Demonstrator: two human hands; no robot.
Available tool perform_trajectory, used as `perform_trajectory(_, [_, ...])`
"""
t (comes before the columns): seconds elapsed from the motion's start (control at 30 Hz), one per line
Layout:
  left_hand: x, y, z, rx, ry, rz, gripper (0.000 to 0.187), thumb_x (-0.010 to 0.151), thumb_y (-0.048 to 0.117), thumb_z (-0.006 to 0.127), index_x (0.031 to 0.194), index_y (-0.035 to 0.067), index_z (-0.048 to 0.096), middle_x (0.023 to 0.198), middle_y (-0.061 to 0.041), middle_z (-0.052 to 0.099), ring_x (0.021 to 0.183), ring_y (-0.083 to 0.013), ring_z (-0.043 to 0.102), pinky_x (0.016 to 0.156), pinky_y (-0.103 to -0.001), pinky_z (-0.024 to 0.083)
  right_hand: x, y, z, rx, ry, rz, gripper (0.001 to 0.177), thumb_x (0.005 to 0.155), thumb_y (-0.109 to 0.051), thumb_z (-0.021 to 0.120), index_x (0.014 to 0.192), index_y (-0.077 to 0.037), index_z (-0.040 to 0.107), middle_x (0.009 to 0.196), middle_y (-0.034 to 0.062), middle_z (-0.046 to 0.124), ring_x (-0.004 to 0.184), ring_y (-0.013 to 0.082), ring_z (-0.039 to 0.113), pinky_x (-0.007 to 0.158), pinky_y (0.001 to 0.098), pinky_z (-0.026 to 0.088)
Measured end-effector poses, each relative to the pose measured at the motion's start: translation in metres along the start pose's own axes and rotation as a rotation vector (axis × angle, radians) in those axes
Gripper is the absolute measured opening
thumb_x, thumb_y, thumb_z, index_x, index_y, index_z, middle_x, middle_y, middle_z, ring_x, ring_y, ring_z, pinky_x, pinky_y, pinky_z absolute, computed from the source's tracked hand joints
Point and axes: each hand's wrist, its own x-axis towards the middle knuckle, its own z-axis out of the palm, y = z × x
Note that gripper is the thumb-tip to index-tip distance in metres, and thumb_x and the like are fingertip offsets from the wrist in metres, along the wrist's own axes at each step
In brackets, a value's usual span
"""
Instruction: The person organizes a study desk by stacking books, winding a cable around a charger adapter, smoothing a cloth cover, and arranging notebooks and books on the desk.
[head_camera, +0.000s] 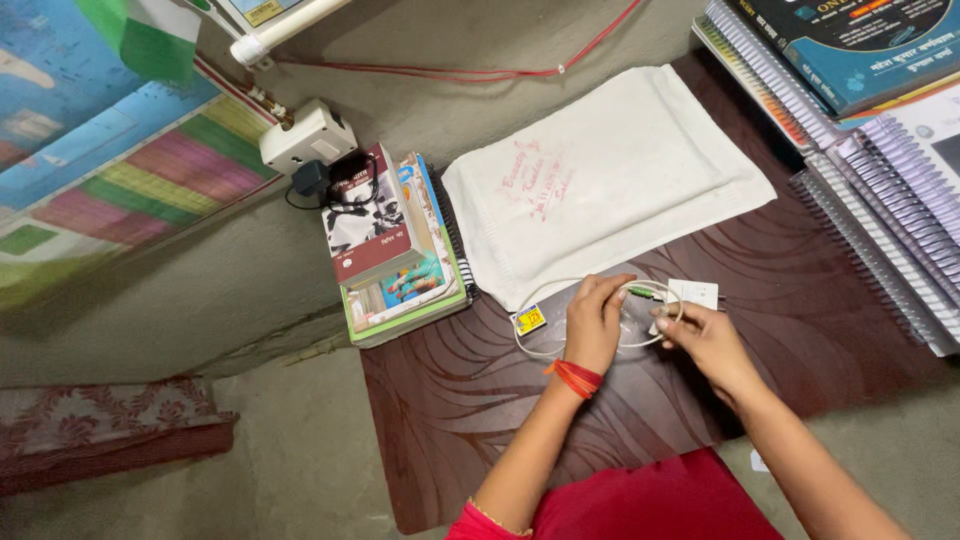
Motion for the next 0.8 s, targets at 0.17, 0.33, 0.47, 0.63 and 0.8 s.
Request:
perform_trajectory(0.17, [-0.002,-0.01,-0.002,-0.038,-0.022,-0.142,0.024,0.099,0.003,0.059,0.12,0.005,0.071,0.098,-0.014,0.066,0.075,-0.0258,0.065,0.072,-0.035,0.053,0.0,0.005,0.001,0.629,-0.161,0.256,0.023,0.097,-0.014,0.067,0.113,0.002,0.069,0.096,0.0068,0.071,0.086,0.0142,0.067,0.081,0.0295,0.055])
perform_trajectory(0.33, [-0.001,-0.037,-0.009,-0.009,-0.063,-0.146,0.028,0.094,0.009,0.065,0.121,0.003,0.07,0.1,-0.014,0.071,0.08,-0.0223,0.069,0.075,-0.033,0.055,0.001,0.004,-0.004,0.657,-0.094,0.257,0.023,0.096,-0.01,0.066,0.115,0.002,0.066,0.098,0.0092,0.072,0.09,0.0151,0.069,0.086,0.0302,0.056])
perform_trajectory(0.47, [-0.01,-0.077,-0.012,-0.001,-0.351,-0.523,0.039,0.092,0.026,0.074,0.123,0.003,0.067,0.078,-0.015,0.073,0.068,-0.0168,0.067,0.065,-0.032,0.053,0.003,0.008,-0.01,0.654,-0.051,0.176,0.022,0.097,-0.009,0.066,0.116,0.002,0.065,0.1,0.0092,0.072,0.088,0.0148,0.068,0.084,0.03,0.055])
perform_trajectory(0.63, [-0.034,-0.16,-0.014,-0.194,-0.722,-0.522,0.034,0.103,0.029,0.069,0.102,-0.005,0.072,0.088,-0.014,0.074,0.076,-0.0154,0.069,0.07,-0.03,0.056,0.001,0.009,-0.011,0.654,0.005,0.154,0.02,0.097,-0.009,0.066,0.115,0.001,0.065,0.101,0.0082,0.072,0.086,0.0139,0.067,0.082,0.0284,0.055])
perform_trajectory(0.8, [-0.031,-0.159,-0.015,-0.544,-0.661,-0.691,0.029,0.108,0.032,0.049,0.11,0.004,0.056,0.108,-0.017,0.073,0.091,-0.0221,0.073,0.075,-0.035,0.06,-0.004,0.018,-0.005,0.624,-0.052,0.191,0.021,0.097,-0.008,0.066,0.115,0.002,0.067,0.098,0.009,0.072,0.085,0.0146,0.067,0.081,0.0286,0.055])
